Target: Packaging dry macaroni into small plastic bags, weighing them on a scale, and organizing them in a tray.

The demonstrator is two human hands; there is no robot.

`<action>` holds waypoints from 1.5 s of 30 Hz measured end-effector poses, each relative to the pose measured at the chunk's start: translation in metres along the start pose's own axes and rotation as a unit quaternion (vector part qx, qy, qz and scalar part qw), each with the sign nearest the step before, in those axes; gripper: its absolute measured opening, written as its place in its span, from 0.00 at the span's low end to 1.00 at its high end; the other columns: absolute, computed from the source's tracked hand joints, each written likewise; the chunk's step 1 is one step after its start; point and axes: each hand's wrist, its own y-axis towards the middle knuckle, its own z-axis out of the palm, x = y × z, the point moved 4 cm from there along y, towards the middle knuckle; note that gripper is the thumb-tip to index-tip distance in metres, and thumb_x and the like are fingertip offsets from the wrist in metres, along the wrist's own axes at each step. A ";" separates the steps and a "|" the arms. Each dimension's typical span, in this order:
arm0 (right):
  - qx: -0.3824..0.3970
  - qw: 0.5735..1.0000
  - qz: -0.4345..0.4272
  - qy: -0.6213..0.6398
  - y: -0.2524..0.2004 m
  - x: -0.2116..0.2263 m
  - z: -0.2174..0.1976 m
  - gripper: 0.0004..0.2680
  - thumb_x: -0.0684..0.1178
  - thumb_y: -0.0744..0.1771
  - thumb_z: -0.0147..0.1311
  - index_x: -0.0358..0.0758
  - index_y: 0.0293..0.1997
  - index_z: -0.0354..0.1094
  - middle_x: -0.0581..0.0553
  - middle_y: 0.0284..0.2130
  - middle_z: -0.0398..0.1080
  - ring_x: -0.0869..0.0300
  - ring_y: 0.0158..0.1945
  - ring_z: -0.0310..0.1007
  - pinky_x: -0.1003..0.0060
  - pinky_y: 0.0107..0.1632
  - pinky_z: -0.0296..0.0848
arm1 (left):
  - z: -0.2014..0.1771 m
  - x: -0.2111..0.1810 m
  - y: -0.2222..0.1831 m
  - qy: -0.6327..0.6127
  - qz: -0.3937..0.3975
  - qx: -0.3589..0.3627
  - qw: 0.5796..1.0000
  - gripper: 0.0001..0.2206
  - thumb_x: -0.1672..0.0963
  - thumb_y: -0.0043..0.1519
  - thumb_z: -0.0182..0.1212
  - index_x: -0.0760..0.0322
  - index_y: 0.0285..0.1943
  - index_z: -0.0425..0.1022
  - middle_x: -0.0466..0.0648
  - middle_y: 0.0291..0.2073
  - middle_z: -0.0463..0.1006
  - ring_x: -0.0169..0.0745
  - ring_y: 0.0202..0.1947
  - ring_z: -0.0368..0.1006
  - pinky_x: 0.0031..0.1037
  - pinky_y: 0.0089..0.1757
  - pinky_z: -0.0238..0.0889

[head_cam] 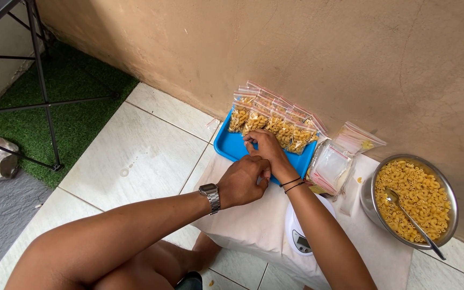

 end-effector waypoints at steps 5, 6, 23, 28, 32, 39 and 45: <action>0.033 0.999 -0.001 -0.031 0.000 -0.002 -0.001 0.11 0.47 0.65 0.59 0.45 0.52 0.75 0.41 0.39 0.74 0.46 0.46 0.75 0.53 0.50 0.76 | 0.003 0.003 -0.001 -0.003 -0.004 0.009 1.000 0.04 0.59 0.61 0.57 0.65 0.39 0.75 0.54 0.34 0.77 0.56 0.42 0.76 0.40 0.40 0.70; 0.038 0.999 0.002 -0.035 -0.001 -0.003 -0.001 0.13 0.48 0.65 0.59 0.44 0.56 0.74 0.40 0.41 0.74 0.45 0.48 0.74 0.52 0.51 0.75 | 0.004 0.003 -0.001 -0.002 -0.002 0.013 1.000 0.04 0.59 0.61 0.57 0.65 0.39 0.75 0.54 0.34 0.77 0.56 0.42 0.76 0.40 0.40 0.70; 0.112 0.978 -0.003 -0.178 0.019 -0.026 0.036 0.19 0.57 0.69 0.50 0.64 0.70 0.61 0.48 0.38 0.58 0.52 0.45 0.60 0.49 0.51 0.63 | 0.001 0.001 0.001 -0.021 0.001 0.020 1.000 0.03 0.60 0.61 0.57 0.66 0.38 0.75 0.56 0.33 0.77 0.55 0.39 0.77 0.40 0.37 0.71; 0.098 0.993 -0.015 -0.057 0.007 -0.003 0.004 0.15 0.50 0.68 0.55 0.51 0.62 0.70 0.44 0.36 0.61 0.47 0.41 0.64 0.51 0.44 0.70 | 0.002 0.000 0.001 -0.011 -0.002 0.021 1.000 0.03 0.60 0.61 0.57 0.65 0.38 0.75 0.55 0.33 0.78 0.52 0.38 0.77 0.37 0.36 0.72; 0.090 0.996 -0.006 0.002 -0.017 0.043 -0.073 0.06 0.43 0.68 0.54 0.37 0.46 0.76 0.41 0.30 0.66 0.51 0.31 0.70 0.56 0.34 0.72 | 0.004 -0.003 0.001 -0.007 0.006 0.024 1.000 0.03 0.60 0.61 0.57 0.65 0.38 0.75 0.56 0.33 0.78 0.55 0.38 0.78 0.38 0.35 0.72; 0.188 0.947 0.155 -0.211 -0.069 0.024 -0.164 0.07 0.45 0.63 0.53 0.38 0.22 0.74 0.31 0.21 0.73 0.36 0.31 0.77 0.46 0.34 0.72 | 0.010 -0.015 0.005 -0.009 0.019 0.035 0.999 0.02 0.61 0.61 0.57 0.65 0.39 0.75 0.55 0.33 0.78 0.52 0.37 0.77 0.36 0.35 0.71; 0.238 0.898 0.188 -0.320 -0.105 -0.048 -0.165 0.07 0.52 0.60 0.63 0.46 0.36 0.81 0.32 0.35 0.78 0.37 0.45 0.80 0.44 0.47 0.77 | 0.015 -0.027 0.009 -0.002 0.015 0.048 0.999 0.03 0.61 0.61 0.57 0.65 0.39 0.76 0.55 0.33 0.78 0.50 0.38 0.76 0.35 0.36 0.71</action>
